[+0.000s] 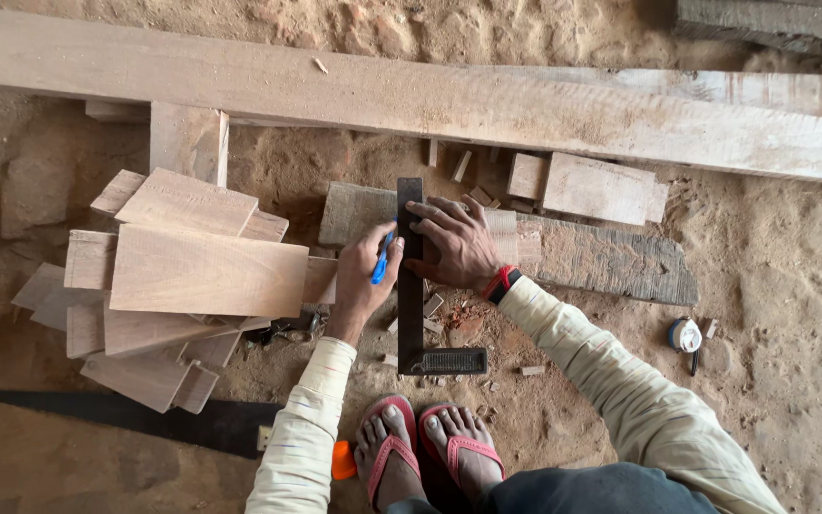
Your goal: The person uses a try square and a blue marker to mark lines on multiple small wooden blocks. They repeatedly pick up a block, align the square, draw a line, and set the block aside. The person also uses a chisel and mallet briefly to chip wood.
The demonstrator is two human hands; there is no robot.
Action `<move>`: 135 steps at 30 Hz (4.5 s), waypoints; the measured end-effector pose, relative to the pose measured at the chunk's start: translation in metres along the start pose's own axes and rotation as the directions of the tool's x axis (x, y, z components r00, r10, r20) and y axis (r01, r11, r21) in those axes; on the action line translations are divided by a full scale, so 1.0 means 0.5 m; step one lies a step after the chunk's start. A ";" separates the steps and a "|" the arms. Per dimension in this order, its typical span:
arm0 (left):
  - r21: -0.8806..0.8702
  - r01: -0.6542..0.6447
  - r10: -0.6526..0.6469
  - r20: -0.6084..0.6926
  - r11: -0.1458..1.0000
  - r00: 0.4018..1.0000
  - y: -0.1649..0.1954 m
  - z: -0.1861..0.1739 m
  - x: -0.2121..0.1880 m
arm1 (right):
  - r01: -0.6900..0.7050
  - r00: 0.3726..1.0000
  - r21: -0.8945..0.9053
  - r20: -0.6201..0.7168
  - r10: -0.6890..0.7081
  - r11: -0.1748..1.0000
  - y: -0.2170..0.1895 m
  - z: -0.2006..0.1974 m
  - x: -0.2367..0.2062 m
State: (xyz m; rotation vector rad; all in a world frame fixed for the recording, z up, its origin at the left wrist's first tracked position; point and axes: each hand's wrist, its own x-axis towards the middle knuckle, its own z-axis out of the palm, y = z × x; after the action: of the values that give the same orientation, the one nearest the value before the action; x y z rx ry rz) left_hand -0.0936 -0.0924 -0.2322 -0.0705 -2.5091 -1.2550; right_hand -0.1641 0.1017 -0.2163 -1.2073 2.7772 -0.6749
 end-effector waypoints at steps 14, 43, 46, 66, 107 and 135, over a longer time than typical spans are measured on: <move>-0.071 0.296 -0.279 0.185 0.953 0.942 0.033 -0.050 -0.212 | -0.001 1.000 -0.023 -0.004 0.001 1.000 0.002 0.001 -0.002; -0.670 0.664 -0.810 0.158 0.331 0.564 0.093 -0.073 -0.356 | -0.480 0.838 -0.381 0.067 0.542 0.790 0.176 -0.197 -0.097; -0.740 0.628 -0.805 0.208 0.242 0.556 0.095 -0.068 -0.356 | -0.083 0.980 -0.195 0.161 0.115 0.977 0.155 -0.213 -0.122; -0.582 0.660 -0.688 0.222 0.476 0.691 0.092 -0.031 -0.335 | 0.106 0.994 -0.161 -0.017 -0.110 0.981 0.061 -0.083 -0.059; -0.264 0.503 -0.515 0.025 0.823 0.857 0.077 -0.055 -0.204 | -0.001 0.997 -0.018 0.079 0.003 1.000 -0.004 -0.027 0.008; 0.079 0.261 -0.273 0.281 0.962 0.920 0.029 -0.071 -0.165 | 0.006 0.999 -0.021 0.037 -0.005 1.000 -0.012 -0.030 0.006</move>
State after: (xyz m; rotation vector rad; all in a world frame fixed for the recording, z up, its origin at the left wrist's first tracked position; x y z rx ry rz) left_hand -0.0033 -0.1030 -0.2272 0.1109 -2.8740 -1.3835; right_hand -0.1649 0.1016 -0.2001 -1.2184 2.7591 -0.6182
